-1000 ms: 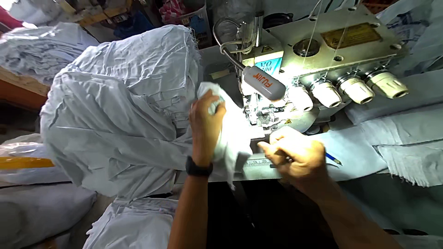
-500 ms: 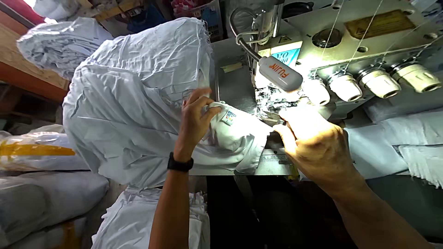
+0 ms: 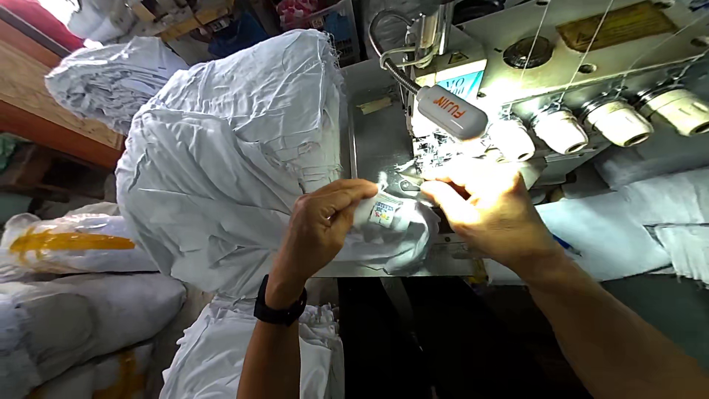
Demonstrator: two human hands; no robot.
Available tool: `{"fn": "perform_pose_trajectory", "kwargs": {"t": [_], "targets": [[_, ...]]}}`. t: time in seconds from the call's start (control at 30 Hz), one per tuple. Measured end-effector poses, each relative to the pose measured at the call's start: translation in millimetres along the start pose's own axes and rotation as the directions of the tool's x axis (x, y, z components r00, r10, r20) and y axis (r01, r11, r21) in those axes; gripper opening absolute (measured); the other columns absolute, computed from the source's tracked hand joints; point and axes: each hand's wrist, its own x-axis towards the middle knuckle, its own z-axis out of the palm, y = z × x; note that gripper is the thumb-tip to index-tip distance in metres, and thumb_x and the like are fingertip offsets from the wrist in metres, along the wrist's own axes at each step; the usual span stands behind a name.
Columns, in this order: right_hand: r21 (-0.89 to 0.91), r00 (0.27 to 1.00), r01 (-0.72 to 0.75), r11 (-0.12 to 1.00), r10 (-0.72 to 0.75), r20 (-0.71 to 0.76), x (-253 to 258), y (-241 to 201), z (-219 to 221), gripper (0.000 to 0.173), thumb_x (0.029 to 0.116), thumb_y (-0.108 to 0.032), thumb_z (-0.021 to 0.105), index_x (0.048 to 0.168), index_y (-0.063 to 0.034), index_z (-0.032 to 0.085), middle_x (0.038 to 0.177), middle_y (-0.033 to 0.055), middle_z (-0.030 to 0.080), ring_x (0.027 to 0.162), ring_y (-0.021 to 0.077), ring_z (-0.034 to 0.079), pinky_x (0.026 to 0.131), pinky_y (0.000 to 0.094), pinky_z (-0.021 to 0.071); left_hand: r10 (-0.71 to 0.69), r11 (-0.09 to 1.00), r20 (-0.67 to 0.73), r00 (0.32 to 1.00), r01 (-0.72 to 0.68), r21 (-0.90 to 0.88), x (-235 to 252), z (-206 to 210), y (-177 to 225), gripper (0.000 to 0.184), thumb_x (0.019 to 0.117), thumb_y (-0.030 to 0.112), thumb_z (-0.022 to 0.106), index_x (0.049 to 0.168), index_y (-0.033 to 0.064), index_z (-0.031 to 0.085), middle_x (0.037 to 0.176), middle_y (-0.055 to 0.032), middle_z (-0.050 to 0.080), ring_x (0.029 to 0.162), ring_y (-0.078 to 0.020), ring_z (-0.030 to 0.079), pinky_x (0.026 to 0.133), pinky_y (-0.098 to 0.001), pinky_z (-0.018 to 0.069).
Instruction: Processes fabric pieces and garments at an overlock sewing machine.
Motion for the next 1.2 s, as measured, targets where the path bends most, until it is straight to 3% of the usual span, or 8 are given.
{"fn": "perform_pose_trajectory", "kwargs": {"t": [0.1,0.27,0.37,0.47,0.53,0.73,1.1,1.2], "targets": [[0.264,0.972,-0.202,0.943,0.16,0.171,-1.4,-3.2,-4.9,0.012,0.0961,-0.02,0.066,0.093,-0.0116,0.074,0.074,-0.0077,0.066,0.06,-0.0071,0.056,0.055,0.0106,0.0462,0.027,0.999,0.023,0.999,-0.027,-0.02,3.3,7.0,-0.4,0.031,0.0909,-0.009,0.055,0.117,-0.0059,0.071,0.126,-0.0137,0.07,0.113,-0.0096,0.067,0.096,-0.0208,0.0533],[0.28,0.948,-0.288,0.916,0.232,0.216,-1.0,-4.2,-5.1,0.011,0.0964,-0.019,0.066,0.088,-0.015,0.071,0.068,-0.0091,0.062,0.055,-0.0053,0.052,0.05,0.0133,0.0418,0.019,1.0,0.001,1.0,-0.019,0.003,4.0,10.8,1.6,0.034,0.09,-0.009,0.056,0.121,-0.0074,0.069,0.129,-0.0157,0.067,0.117,-0.0123,0.065,0.1,-0.0226,0.052],[0.326,0.954,-0.295,0.898,0.262,0.143,-4.5,1.7,-12.2,0.008,0.0953,-0.016,0.066,0.093,-0.0142,0.074,0.068,-0.0096,0.061,0.052,-0.0053,0.049,0.046,0.0124,0.0398,-0.075,0.997,0.021,0.997,0.074,0.03,-2.7,7.0,1.1,0.034,0.0941,-0.003,0.06,0.128,-0.0029,0.062,0.128,-0.013,0.066,0.101,-0.0105,0.067,0.086,-0.0234,0.0566],[0.414,0.947,-0.32,0.852,0.282,0.151,-13.5,9.3,-9.2,0.008,0.0945,-0.015,0.066,0.089,-0.0152,0.071,0.063,-0.0105,0.056,0.047,-0.0038,0.044,0.043,0.0127,0.0366,-0.024,0.999,0.115,0.993,0.029,-0.037,-5.1,4.4,-0.4,0.012,0.0917,-0.007,0.057,0.097,-0.0018,0.067,0.105,-0.0093,0.071,0.095,-0.0092,0.069,0.086,-0.024,0.0575],[0.427,0.943,-0.332,0.841,0.291,0.159,-19.1,10.8,-8.4,0.008,0.0941,-0.016,0.066,0.089,-0.0154,0.072,0.062,-0.0111,0.056,0.046,-0.004,0.044,0.043,0.0124,0.0366,0.034,0.999,0.171,0.985,-0.032,-0.02,-4.2,5.5,-1.6,0.024,0.0863,-0.01,0.055,0.086,0.0011,0.076,0.101,-0.0075,0.075,0.101,-0.0099,0.07,0.092,-0.0258,0.0552],[0.412,0.938,-0.332,0.849,0.249,0.243,-23.7,2.7,-10.5,0.008,0.0926,-0.018,0.068,0.096,-0.0167,0.075,0.07,-0.012,0.064,0.052,-0.0048,0.05,0.046,0.0124,0.0414,-0.006,0.998,0.147,0.989,-0.003,0.061,-2.3,7.8,1.8,0.038,0.089,-0.007,0.053,0.119,0.0018,0.074,0.127,-0.0077,0.071,0.118,-0.013,0.066,0.1,-0.0353,0.0516],[0.446,0.951,-0.291,0.846,0.206,0.23,-13.7,-9.4,3.5,0.012,0.0972,-0.013,0.064,0.091,-0.0116,0.074,0.067,-0.0097,0.063,0.052,-0.0064,0.051,0.047,0.0109,0.0413,0.007,0.995,0.14,0.99,-0.02,0.094,2.1,9.9,10.8,0.042,0.0895,-0.005,0.056,0.129,-0.002,0.066,0.137,-0.012,0.065,0.122,-0.0162,0.064,0.101,-0.0367,0.0505],[0.454,0.956,-0.291,0.842,0.245,0.16,-25.6,-2.1,-18.6,0.011,0.0979,-0.014,0.064,0.091,-0.0124,0.072,0.065,-0.0093,0.06,0.047,-0.0043,0.046,0.042,0.0121,0.0387,-0.126,0.988,0.103,0.987,0.115,0.107,-5.4,-3.2,12.0,0.046,0.0928,-0.002,0.063,0.138,-0.0006,0.059,0.143,-0.0134,0.059,0.108,-0.0165,0.066,0.086,-0.0283,0.0557]]}}
